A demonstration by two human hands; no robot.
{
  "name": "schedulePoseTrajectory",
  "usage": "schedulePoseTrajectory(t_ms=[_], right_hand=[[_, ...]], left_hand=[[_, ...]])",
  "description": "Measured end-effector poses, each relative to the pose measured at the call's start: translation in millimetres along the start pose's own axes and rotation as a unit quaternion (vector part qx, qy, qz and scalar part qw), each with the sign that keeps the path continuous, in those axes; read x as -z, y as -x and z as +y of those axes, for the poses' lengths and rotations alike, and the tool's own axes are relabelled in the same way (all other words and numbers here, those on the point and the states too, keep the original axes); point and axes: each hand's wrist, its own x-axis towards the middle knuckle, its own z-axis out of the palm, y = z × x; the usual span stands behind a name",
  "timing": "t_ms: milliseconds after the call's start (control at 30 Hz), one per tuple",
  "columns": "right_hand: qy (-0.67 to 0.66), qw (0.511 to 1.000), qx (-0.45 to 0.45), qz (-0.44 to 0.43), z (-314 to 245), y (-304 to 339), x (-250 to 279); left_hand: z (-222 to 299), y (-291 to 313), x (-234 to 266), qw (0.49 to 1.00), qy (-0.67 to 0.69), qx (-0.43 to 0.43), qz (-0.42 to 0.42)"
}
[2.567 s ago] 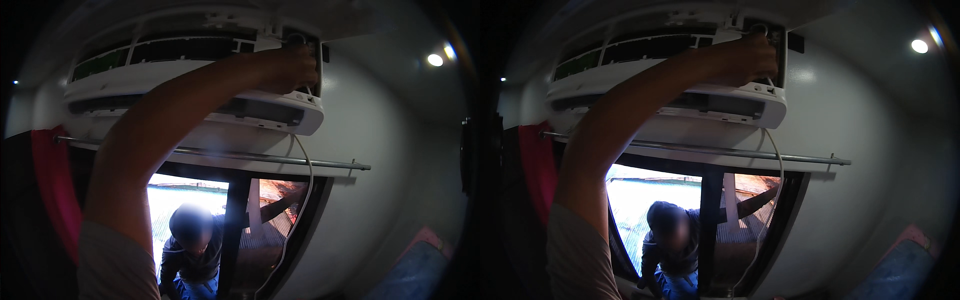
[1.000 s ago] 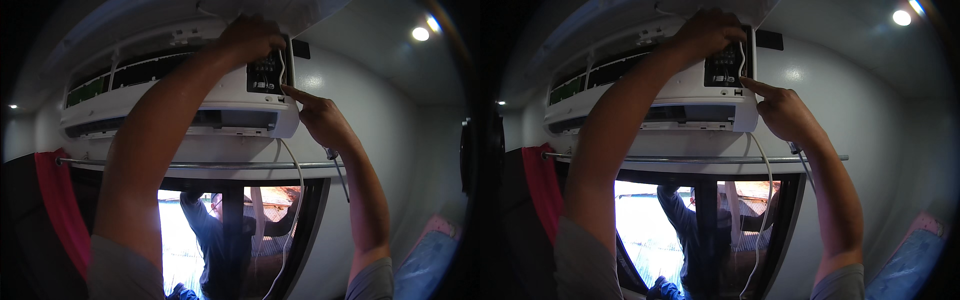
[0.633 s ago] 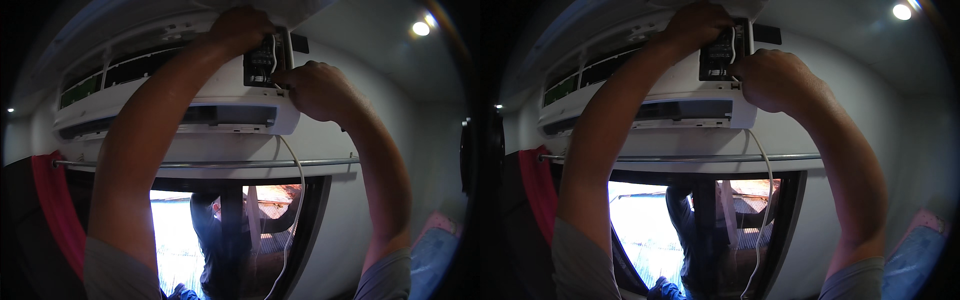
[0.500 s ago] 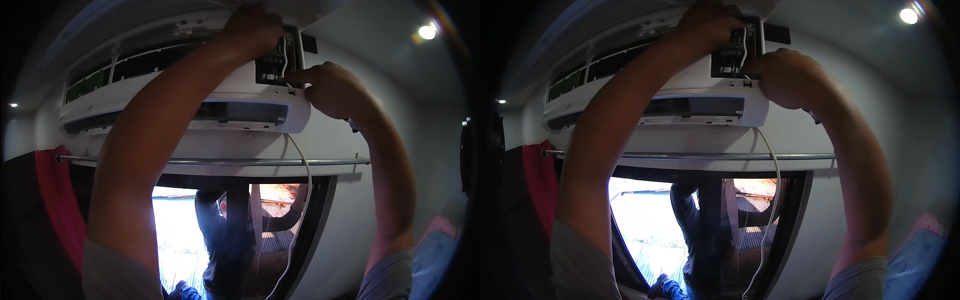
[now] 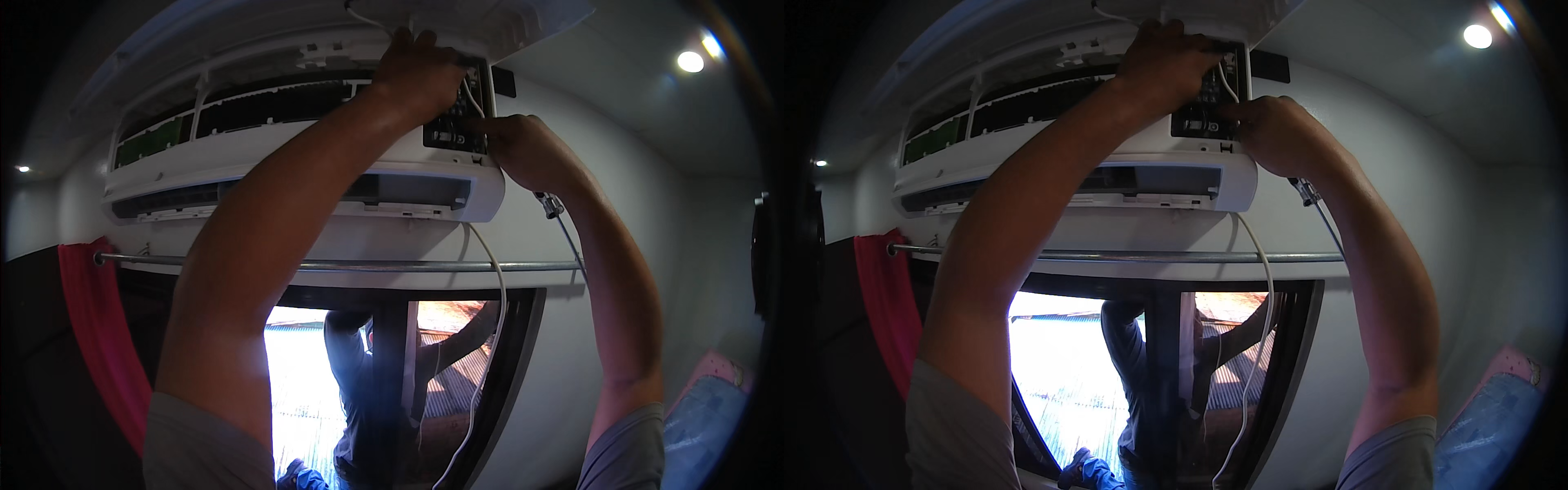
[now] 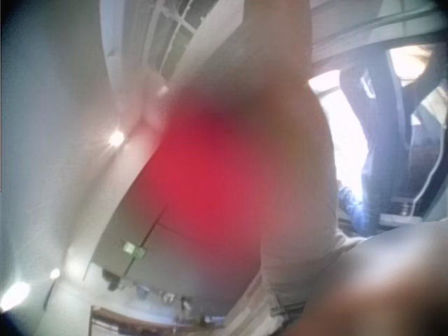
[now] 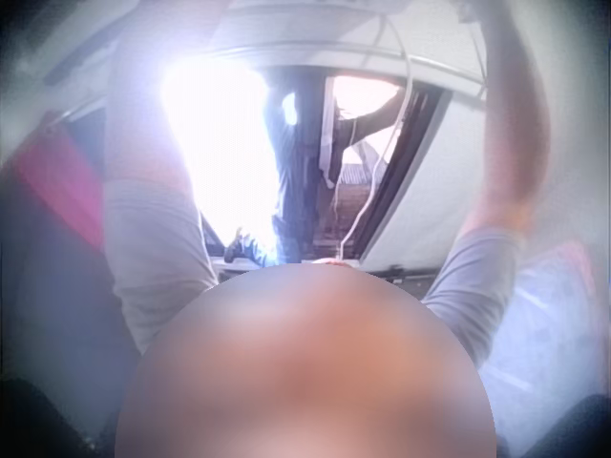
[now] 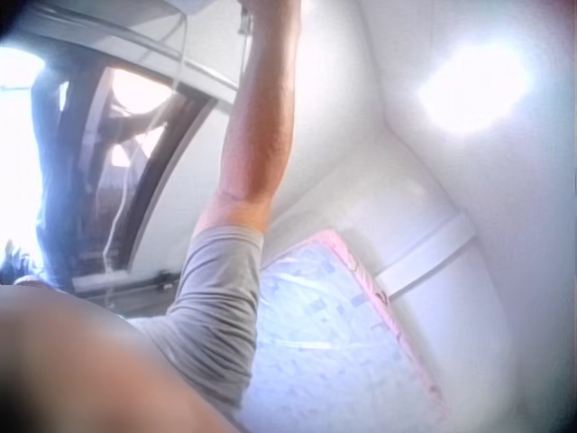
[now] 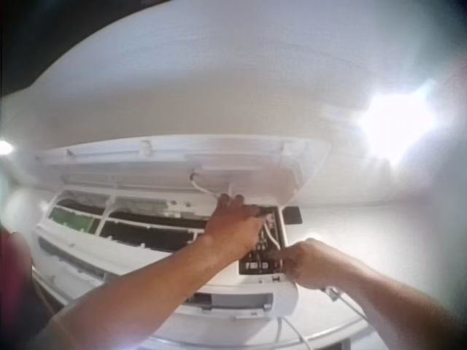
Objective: The person climbs a ladder and works on a wall-mounted air conditioner above a window. They connect internal wiring, route a power cable, and secure the unit with a screwdriver while another person assists from outside the window.
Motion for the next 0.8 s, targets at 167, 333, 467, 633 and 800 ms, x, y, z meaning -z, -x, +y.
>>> schedulePoseTrajectory(t_ms=[167, 333, 467, 633, 800], right_hand=[[-0.135, 0.977, -0.142, 0.085, -5, 14, -7], [-0.199, 0.973, -0.118, 0.018, 6, 13, 0], [-0.192, 0.978, -0.085, -0.006, 12, 14, 1], [-0.212, 0.965, -0.145, -0.052, 4, 18, 8], [-0.272, 0.944, -0.179, -0.056, -9, 26, 12]], left_hand=[[11, 1, 3, 0.999, -0.037, 0.014, 0.009], [12, 0, 3, 0.999, -0.028, 0.017, -0.018], [8, 4, -2, 0.999, 0.004, 0.034, 0.033], [7, 9, -11, 0.991, 0.098, 0.035, 0.084], [-2, 10, -13, 0.965, 0.236, -0.054, 0.096]])
